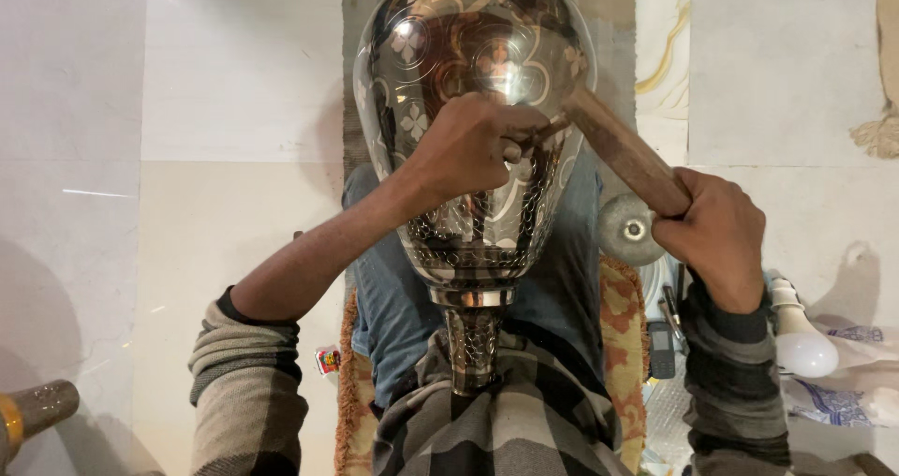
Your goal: The person sits on the floor with a large engraved metal vase held between their legs. They position a small chisel against the vase surface and strike it with a wooden mallet to carve decorative patterns, repositioning the vase and chisel as they work across the design.
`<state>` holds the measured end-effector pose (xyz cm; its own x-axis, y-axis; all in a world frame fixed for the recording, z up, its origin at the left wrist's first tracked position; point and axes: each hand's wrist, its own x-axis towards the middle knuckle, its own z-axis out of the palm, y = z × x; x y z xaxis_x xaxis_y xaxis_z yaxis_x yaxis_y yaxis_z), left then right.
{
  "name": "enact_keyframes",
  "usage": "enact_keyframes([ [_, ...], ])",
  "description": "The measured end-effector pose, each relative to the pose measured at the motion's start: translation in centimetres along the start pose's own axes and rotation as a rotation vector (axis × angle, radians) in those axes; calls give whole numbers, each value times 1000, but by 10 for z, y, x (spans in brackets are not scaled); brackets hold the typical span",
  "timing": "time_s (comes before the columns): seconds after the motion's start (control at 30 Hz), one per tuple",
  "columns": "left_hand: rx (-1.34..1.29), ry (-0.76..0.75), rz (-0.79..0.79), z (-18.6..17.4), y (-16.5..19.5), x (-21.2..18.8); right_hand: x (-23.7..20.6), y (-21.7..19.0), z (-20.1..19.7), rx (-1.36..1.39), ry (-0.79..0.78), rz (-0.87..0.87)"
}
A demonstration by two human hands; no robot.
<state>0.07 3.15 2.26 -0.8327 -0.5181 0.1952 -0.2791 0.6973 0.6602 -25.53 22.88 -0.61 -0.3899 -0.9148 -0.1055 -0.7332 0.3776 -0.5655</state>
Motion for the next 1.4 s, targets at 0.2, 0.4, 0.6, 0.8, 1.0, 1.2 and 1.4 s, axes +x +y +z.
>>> enact_keyframes([
  [0.2, -796, 610, -179, 19, 17, -40, -37, 19, 68, 764, -20, 339],
  [0.4, -726, 835, -255, 61, 34, -56, -57, 21, 110, 973, -51, 366],
  [0.6, -289, 924, -183, 72, 40, -50, -26, -18, 58, 678, -41, -19],
  [0.8, -167, 953, -280, 83, 45, -49, 15, -72, -11, 151, 26, -332],
  [1.0, -139, 975, -293, 89, 40, -48, 46, -137, -73, -79, -115, -511],
  [1.2, -112, 953, -334, 91, 41, -51, 54, -170, -80, -371, -84, -711],
  [1.4, -76, 987, -301, 93, 43, -49, 57, -167, -69, -270, -116, -766],
])
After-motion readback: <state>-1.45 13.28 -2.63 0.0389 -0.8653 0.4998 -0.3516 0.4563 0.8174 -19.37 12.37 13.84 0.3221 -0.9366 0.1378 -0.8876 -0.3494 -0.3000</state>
